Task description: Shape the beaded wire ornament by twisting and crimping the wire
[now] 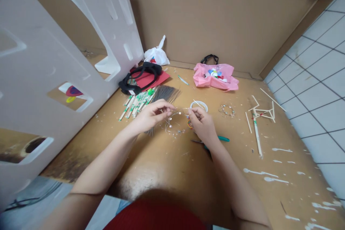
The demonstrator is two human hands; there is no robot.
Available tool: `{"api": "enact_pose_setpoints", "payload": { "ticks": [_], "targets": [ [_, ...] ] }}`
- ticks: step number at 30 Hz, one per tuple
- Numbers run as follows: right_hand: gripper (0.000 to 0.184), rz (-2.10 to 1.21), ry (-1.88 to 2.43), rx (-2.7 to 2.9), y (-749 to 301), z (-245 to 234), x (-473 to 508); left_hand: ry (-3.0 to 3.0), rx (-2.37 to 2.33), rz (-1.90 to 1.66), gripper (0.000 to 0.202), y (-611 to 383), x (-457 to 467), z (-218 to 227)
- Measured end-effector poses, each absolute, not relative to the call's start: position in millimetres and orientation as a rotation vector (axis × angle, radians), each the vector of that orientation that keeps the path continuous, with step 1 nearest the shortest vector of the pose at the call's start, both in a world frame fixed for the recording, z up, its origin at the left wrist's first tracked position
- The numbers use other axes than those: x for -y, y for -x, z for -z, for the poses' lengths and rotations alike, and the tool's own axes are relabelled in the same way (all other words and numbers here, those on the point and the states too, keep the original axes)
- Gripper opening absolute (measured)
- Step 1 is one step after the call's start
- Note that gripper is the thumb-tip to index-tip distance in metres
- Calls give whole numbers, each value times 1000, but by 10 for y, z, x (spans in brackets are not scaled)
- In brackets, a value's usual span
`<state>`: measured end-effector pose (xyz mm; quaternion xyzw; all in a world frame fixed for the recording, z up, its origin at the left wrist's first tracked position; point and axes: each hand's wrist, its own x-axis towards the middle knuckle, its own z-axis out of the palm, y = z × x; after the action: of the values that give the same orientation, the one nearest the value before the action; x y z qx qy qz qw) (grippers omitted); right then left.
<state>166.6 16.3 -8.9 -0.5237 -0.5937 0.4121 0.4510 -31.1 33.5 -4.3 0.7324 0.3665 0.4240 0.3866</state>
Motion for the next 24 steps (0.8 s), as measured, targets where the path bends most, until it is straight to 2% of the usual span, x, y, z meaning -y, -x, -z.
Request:
{"api": "enact_pose_setpoints", "payload": {
  "ticks": [6,10,14,20,24],
  "targets": [
    [28,-1110,1314,1408,-1675,64,-172,-1877,-905,-1029,18,309,-331,16],
    [28,-1051,1278,1427,-1712,46,-184,-1607,-820,-1006,28,373,-363,13],
    [28,-984,1305,1452,-1722,18,-176,-1532,-800,-1012,26,386,-376,29],
    [28,-983,1301,1456,-1715,39,-171,-1857,-995,-1089,25,317,-286,5],
    [26,-1032,1297,1431,-1712,48,-156,-2123,-1114,-1058,34,252,-204,-8]
  ]
}}
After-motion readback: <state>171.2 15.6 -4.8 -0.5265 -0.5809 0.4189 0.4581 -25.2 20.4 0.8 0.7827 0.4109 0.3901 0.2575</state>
